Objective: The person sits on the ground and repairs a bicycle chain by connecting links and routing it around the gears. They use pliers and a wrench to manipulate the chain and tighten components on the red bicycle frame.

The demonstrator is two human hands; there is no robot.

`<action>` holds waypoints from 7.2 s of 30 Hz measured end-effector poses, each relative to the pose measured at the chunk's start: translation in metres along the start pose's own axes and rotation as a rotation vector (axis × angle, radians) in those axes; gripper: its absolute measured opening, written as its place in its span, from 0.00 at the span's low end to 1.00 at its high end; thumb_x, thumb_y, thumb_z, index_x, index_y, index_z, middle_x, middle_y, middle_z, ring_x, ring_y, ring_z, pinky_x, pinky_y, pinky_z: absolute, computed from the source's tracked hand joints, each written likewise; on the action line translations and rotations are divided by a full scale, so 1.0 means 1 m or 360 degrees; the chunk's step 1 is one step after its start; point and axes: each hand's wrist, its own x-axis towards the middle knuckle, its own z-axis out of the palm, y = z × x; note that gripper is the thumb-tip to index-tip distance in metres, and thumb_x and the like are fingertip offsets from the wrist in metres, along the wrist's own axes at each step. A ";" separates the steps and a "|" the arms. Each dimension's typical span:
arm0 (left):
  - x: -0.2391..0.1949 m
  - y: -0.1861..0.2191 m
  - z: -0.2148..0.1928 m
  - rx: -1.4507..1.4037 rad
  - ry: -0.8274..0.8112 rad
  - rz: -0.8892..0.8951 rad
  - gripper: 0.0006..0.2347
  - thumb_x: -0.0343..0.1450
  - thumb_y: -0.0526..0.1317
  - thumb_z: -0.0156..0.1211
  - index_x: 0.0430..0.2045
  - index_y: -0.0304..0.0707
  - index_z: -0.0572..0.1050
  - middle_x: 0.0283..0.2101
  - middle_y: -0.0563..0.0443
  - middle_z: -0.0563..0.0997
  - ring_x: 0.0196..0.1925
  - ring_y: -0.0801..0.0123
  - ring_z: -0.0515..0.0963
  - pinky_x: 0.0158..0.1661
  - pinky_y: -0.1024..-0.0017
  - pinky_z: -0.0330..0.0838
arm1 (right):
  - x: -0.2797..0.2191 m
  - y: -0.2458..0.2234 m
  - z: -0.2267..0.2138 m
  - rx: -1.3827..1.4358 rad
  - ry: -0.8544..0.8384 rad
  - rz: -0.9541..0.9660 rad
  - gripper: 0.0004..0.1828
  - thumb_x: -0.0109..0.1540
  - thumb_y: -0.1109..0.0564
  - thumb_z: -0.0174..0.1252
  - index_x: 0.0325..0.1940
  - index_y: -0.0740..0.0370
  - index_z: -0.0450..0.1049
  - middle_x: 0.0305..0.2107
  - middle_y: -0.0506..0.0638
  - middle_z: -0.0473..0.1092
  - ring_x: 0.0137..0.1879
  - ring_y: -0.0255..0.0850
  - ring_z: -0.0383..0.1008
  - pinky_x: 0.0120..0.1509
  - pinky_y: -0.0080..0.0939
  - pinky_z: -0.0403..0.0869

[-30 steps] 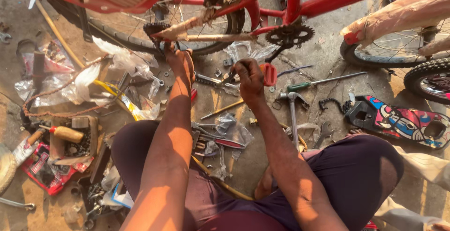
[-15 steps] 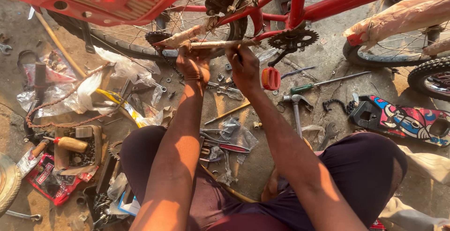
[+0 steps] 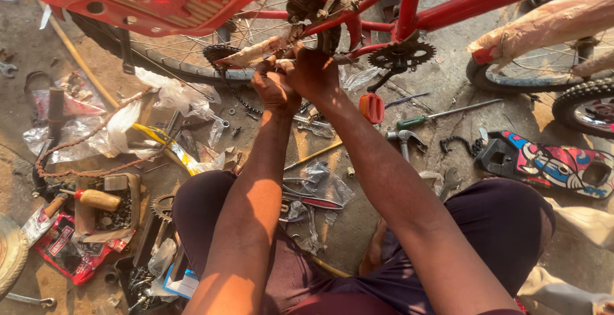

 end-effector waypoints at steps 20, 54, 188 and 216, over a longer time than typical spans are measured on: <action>0.017 -0.041 -0.017 -0.0294 0.0698 -0.0032 0.29 0.64 0.37 0.71 0.59 0.29 0.64 0.55 0.45 0.74 0.54 0.62 0.74 0.56 0.67 0.69 | 0.015 0.018 0.002 0.0281 -0.0060 0.0157 0.21 0.56 0.41 0.68 0.37 0.61 0.80 0.31 0.57 0.78 0.39 0.51 0.80 0.46 0.48 0.76; -0.045 0.076 -0.004 -0.0440 -0.0042 -0.0704 0.11 0.70 0.26 0.59 0.46 0.26 0.71 0.39 0.37 0.84 0.34 0.60 0.85 0.40 0.65 0.83 | -0.019 0.032 -0.083 -0.0229 -0.0560 0.0383 0.12 0.68 0.48 0.51 0.49 0.46 0.78 0.35 0.56 0.75 0.38 0.49 0.81 0.39 0.51 0.80; -0.013 0.089 0.067 0.1075 -0.0912 0.0226 0.09 0.68 0.35 0.62 0.40 0.38 0.82 0.39 0.42 0.86 0.37 0.59 0.87 0.41 0.66 0.80 | -0.090 0.097 -0.106 -0.0056 0.0051 0.0115 0.13 0.55 0.66 0.66 0.44 0.64 0.81 0.40 0.58 0.77 0.45 0.49 0.79 0.54 0.48 0.77; -0.011 0.095 0.081 0.0620 -0.0628 -0.0164 0.11 0.67 0.33 0.61 0.40 0.29 0.83 0.37 0.42 0.88 0.39 0.66 0.86 0.44 0.69 0.78 | -0.081 0.051 -0.033 0.1762 -0.0527 0.0558 0.08 0.58 0.69 0.63 0.41 0.68 0.78 0.30 0.50 0.77 0.32 0.36 0.72 0.38 0.39 0.73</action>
